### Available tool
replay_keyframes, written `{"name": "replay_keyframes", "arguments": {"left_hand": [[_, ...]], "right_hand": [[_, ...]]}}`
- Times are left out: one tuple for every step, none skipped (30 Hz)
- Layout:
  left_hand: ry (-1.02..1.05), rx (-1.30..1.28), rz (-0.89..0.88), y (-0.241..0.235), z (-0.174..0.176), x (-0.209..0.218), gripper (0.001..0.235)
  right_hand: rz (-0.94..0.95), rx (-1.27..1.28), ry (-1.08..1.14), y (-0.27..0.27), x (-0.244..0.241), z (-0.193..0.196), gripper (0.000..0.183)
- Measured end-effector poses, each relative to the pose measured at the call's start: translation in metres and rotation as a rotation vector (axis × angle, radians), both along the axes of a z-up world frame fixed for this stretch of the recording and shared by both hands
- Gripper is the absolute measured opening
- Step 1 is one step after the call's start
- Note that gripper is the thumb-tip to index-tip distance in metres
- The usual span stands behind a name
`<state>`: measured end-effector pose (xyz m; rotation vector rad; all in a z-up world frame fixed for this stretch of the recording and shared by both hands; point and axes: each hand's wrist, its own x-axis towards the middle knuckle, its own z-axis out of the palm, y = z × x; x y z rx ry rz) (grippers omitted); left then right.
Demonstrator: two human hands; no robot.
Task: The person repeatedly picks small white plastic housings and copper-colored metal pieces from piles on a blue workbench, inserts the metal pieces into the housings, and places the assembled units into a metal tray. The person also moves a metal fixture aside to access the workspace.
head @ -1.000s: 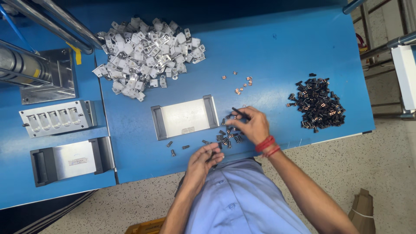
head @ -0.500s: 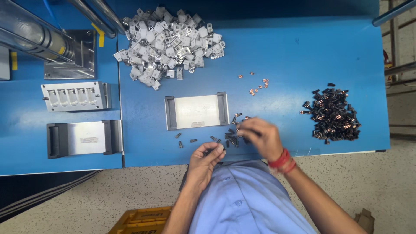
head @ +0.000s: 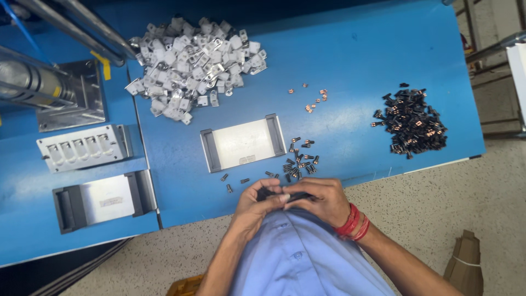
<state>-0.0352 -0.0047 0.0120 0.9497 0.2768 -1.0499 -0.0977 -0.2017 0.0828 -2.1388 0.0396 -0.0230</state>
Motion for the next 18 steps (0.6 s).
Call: {"name": "replay_keyframes", "arguments": {"left_hand": [[-0.03, 0.05, -0.083, -0.001, 0.0, 0.001, 0.038], [-0.069, 0.028, -0.095, -0.004, 0.0, 0.001, 0.039], [-0.108, 0.006, -0.106, -0.008, 0.0, 0.001, 0.041], [-0.149, -0.016, -0.114, -0.012, 0.0, 0.001, 0.043], [-0.164, 0.025, -0.086, -0.017, 0.0, 0.001, 0.04], [-0.175, 0.066, -0.052, -0.021, 0.0, -0.001, 0.039], [-0.186, 0.107, -0.019, -0.025, 0.0, -0.002, 0.037], [-0.126, 0.059, 0.016, -0.026, 0.0, -0.002, 0.036], [-0.065, 0.01, 0.052, -0.025, 0.001, -0.002, 0.036], [-0.005, -0.035, 0.088, -0.023, 0.003, -0.002, 0.037], [-0.012, -0.018, 0.082, -0.022, 0.004, -0.001, 0.038], [-0.018, -0.004, 0.074, -0.022, 0.006, -0.002, 0.039], [-0.023, 0.011, 0.066, -0.022, 0.007, -0.002, 0.041], [-0.021, 0.025, 0.077, -0.024, 0.008, -0.003, 0.04], [-0.02, 0.04, 0.089, -0.025, 0.01, -0.006, 0.04], [-0.019, 0.057, 0.102, -0.027, 0.011, -0.007, 0.041], [-0.039, 0.064, 0.107, -0.028, 0.012, -0.009, 0.041], [-0.058, 0.072, 0.112, -0.029, 0.013, -0.011, 0.041]], "right_hand": [[0.057, 0.063, 0.002, -0.002, -0.002, -0.002, 0.038], [0.116, 0.126, 0.006, -0.005, -0.004, -0.005, 0.04], [0.083, 0.075, -0.013, -0.01, -0.006, -0.009, 0.038], [0.055, 0.025, -0.033, -0.015, -0.005, -0.015, 0.035], [0.026, -0.025, -0.053, -0.02, -0.003, -0.022, 0.033], [-0.115, -0.025, -0.025, -0.028, 0.001, -0.03, 0.034], [-0.255, -0.025, 0.004, -0.037, 0.008, -0.039, 0.035], [-0.391, -0.02, 0.031, -0.046, 0.015, -0.048, 0.036], [-0.412, -0.043, 0.044, -0.055, 0.02, -0.055, 0.037], [-0.432, -0.062, 0.057, -0.065, 0.025, -0.061, 0.037], [-0.452, -0.08, 0.07, -0.072, 0.031, -0.066, 0.038], [-0.463, -0.113, 0.042, -0.079, 0.039, -0.07, 0.034], [-0.473, -0.146, 0.014, -0.085, 0.048, -0.073, 0.031], [-0.483, -0.18, -0.015, -0.092, 0.056, -0.074, 0.029], [-0.483, -0.2, -0.042, -0.097, 0.064, -0.074, 0.029], [-0.481, -0.217, -0.07, -0.099, 0.075, -0.074, 0.03], [-0.478, -0.234, -0.098, -0.099, 0.085, -0.073, 0.031], [-0.476, -0.286, -0.09, -0.099, 0.096, -0.073, 0.033]]}}
